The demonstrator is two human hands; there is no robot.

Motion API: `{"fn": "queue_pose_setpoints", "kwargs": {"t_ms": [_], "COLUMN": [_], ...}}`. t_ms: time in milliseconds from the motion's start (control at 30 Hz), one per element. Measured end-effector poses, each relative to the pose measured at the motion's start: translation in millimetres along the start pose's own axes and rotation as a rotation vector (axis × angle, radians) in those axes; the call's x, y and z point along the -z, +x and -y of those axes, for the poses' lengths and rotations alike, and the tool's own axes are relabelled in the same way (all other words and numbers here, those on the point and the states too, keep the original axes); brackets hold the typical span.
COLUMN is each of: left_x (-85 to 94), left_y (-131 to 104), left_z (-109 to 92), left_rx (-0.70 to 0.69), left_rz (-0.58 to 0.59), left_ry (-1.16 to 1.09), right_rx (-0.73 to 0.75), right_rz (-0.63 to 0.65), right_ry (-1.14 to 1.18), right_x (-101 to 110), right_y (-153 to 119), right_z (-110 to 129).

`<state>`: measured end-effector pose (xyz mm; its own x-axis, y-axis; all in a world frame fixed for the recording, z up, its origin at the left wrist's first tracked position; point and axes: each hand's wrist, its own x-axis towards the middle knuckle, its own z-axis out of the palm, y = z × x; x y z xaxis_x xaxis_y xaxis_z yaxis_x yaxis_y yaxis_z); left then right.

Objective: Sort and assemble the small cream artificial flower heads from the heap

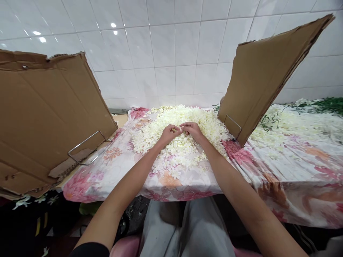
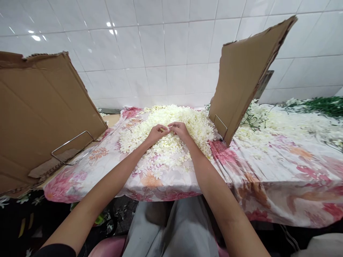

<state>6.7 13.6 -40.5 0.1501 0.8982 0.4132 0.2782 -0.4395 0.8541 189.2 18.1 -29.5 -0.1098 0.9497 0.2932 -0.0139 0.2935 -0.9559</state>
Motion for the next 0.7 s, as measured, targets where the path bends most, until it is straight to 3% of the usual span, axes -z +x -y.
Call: {"fn": "queue_pose_setpoints", "kwargs": {"t_ms": [700], "left_x": [3.8], "left_y": [2.4], "left_z": [-3.2], "left_rx": [-0.005], "left_rz": [0.032], "left_ry": [-0.008], "right_rx": [-0.029], "right_rz": [0.001], "right_ry": [-0.017], "right_x": [-4.5], "right_y": [0.2], "right_z": [3.2]}}
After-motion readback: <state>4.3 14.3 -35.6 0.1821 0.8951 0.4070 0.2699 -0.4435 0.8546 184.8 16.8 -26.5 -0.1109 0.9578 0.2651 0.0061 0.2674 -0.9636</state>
